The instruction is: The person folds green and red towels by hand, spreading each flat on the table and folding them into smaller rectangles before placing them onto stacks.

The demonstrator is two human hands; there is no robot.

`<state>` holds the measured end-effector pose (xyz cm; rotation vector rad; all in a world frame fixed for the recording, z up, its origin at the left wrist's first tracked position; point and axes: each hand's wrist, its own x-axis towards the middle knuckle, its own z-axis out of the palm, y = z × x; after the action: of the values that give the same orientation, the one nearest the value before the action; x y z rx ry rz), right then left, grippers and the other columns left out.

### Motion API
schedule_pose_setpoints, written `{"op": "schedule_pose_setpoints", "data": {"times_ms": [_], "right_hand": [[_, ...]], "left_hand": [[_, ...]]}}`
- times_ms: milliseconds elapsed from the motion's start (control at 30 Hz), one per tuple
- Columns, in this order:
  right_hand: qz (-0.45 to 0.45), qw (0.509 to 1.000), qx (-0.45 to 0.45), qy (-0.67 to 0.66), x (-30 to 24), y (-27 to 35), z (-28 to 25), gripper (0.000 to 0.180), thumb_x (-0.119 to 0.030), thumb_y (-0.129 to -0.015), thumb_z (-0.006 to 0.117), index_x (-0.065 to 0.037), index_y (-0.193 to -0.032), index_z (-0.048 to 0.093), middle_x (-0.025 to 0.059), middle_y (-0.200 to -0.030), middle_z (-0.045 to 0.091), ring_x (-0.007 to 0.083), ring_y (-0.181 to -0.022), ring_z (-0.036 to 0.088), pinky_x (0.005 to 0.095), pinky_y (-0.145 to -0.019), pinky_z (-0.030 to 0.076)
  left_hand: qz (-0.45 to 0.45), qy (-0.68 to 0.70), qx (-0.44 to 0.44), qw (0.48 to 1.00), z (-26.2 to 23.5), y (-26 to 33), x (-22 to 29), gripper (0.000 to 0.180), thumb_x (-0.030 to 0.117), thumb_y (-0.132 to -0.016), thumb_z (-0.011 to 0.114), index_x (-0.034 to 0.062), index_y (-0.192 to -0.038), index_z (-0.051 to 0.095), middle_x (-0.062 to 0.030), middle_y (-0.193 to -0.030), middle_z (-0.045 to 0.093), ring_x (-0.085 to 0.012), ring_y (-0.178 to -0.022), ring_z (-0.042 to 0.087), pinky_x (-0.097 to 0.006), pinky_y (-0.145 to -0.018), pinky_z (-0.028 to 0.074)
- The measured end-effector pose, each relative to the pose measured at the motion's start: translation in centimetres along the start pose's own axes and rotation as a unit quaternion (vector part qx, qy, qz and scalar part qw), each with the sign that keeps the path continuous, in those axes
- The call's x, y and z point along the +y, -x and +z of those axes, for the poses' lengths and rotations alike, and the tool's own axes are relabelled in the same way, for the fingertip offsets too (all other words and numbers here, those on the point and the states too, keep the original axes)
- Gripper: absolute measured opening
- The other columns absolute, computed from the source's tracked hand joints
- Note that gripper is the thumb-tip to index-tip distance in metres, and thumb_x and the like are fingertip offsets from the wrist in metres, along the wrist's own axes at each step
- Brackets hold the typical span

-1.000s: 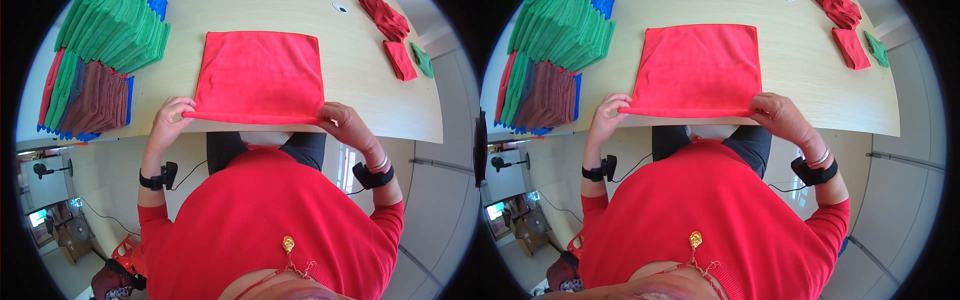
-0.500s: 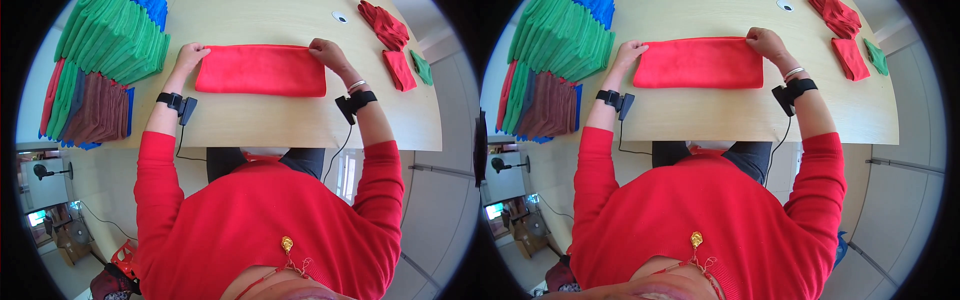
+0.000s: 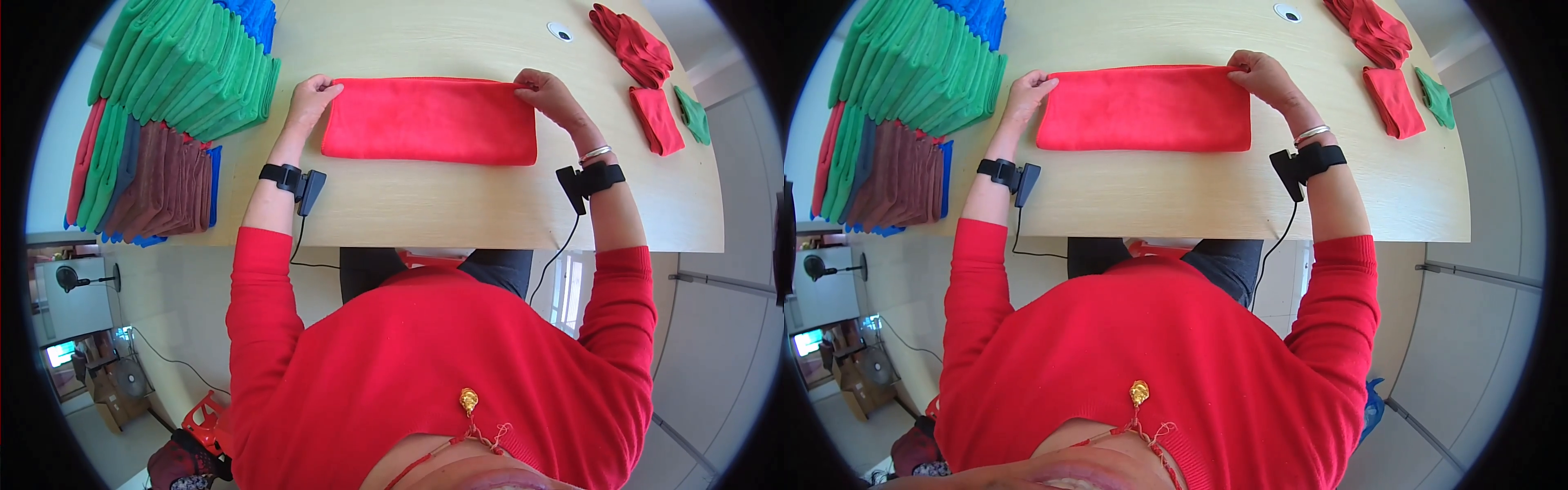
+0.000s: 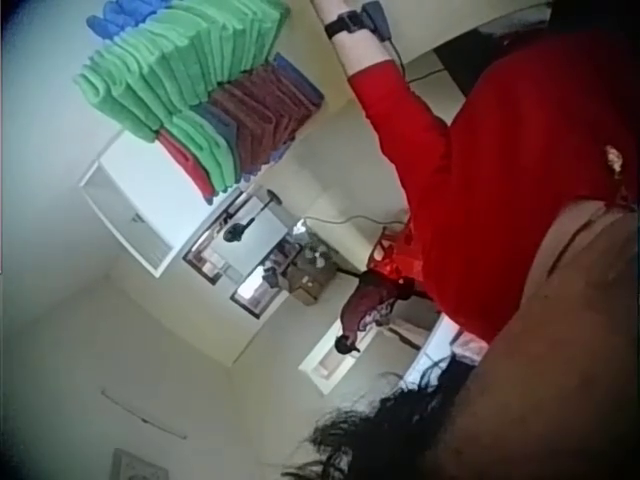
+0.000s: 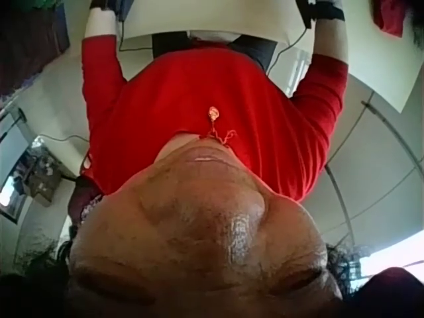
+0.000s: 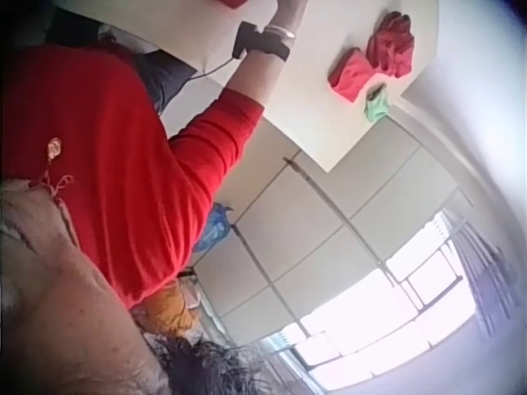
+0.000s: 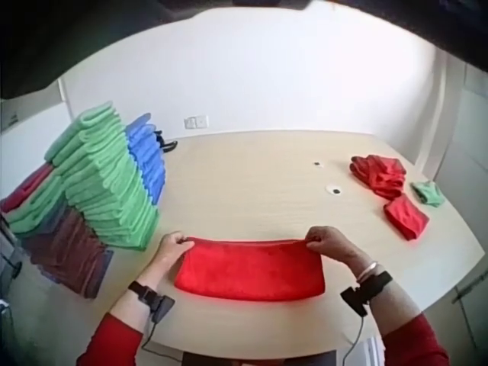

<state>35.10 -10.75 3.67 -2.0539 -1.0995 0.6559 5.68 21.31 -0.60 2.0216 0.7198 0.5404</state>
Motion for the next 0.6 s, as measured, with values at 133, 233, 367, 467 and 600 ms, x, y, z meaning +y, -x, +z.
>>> {"op": "schedule_pose_setpoints", "data": {"times_ms": [133, 233, 367, 467, 600], "right_hand": [[-0.036, 0.999, 0.008, -0.019, -0.5, 0.2, -1.2, 0.012, -0.011, -0.086, 0.062, -0.001, -0.093, 0.062, -0.0011, -0.078, 0.059, 0.0073, -0.075, 0.053, 0.0226, -0.071, 0.045], [-0.019, 0.999, 0.022, 0.016, 0.1, -1.1, -1.1, 0.016, -0.014, -0.087, 0.061, -0.001, -0.096, 0.062, 0.0023, -0.082, 0.062, 0.0112, -0.079, 0.058, 0.0253, -0.073, 0.047], [-0.044, 0.979, 0.119, 0.160, 0.4, -1.3, 1.3, 0.030, -0.022, -0.086, 0.061, -0.003, -0.109, 0.061, 0.0133, -0.099, 0.066, 0.0248, -0.089, 0.064, 0.0343, -0.080, 0.050], [-0.108, 0.946, 0.167, 0.256, -0.7, 0.6, 2.3, 0.035, -0.024, -0.089, 0.059, -0.002, -0.117, 0.057, 0.0169, -0.113, 0.061, 0.0311, -0.102, 0.059, 0.0381, -0.089, 0.047], [-0.220, 0.933, 0.122, 0.256, -5.1, 1.7, 9.0, 0.050, -0.031, -0.091, 0.055, -0.003, -0.131, 0.047, 0.0203, -0.132, 0.049, 0.0356, -0.122, 0.047, 0.0425, -0.102, 0.038]], "left_hand": [[-0.061, 0.082, -0.006, 0.995, -0.8, 0.4, 1.8, 0.017, 0.020, -0.085, 0.068, 0.0036, -0.087, 0.063, 0.0026, -0.074, 0.058, -0.0065, -0.066, 0.050, -0.022, -0.059, 0.039], [-0.053, 0.083, 0.020, 0.995, -0.8, -0.4, 0.8, 0.018, 0.019, -0.081, 0.070, 0.0013, -0.085, 0.065, 0.0012, -0.070, 0.059, -0.0091, -0.067, 0.052, -0.026, -0.061, 0.043], [-0.014, 0.006, 0.071, 0.997, 0.1, 0.0, -1.5, 0.023, 0.020, -0.085, 0.067, 0.0011, -0.096, 0.062, -0.0034, -0.088, 0.064, -0.0165, -0.079, 0.061, -0.029, -0.070, 0.049], [0.103, -0.226, 0.120, 0.961, 2.0, 2.0, 3.2, 0.026, 0.020, -0.084, 0.067, 0.0002, -0.100, 0.062, -0.0100, -0.100, 0.064, -0.0230, -0.091, 0.061, -0.034, -0.079, 0.050], [0.308, -0.364, 0.042, 0.878, 5.0, 4.7, 6.8, 0.033, 0.021, -0.085, 0.063, 0.0023, -0.112, 0.059, -0.0173, -0.124, 0.055, -0.0339, -0.116, 0.051, -0.041, -0.098, 0.043]]}}
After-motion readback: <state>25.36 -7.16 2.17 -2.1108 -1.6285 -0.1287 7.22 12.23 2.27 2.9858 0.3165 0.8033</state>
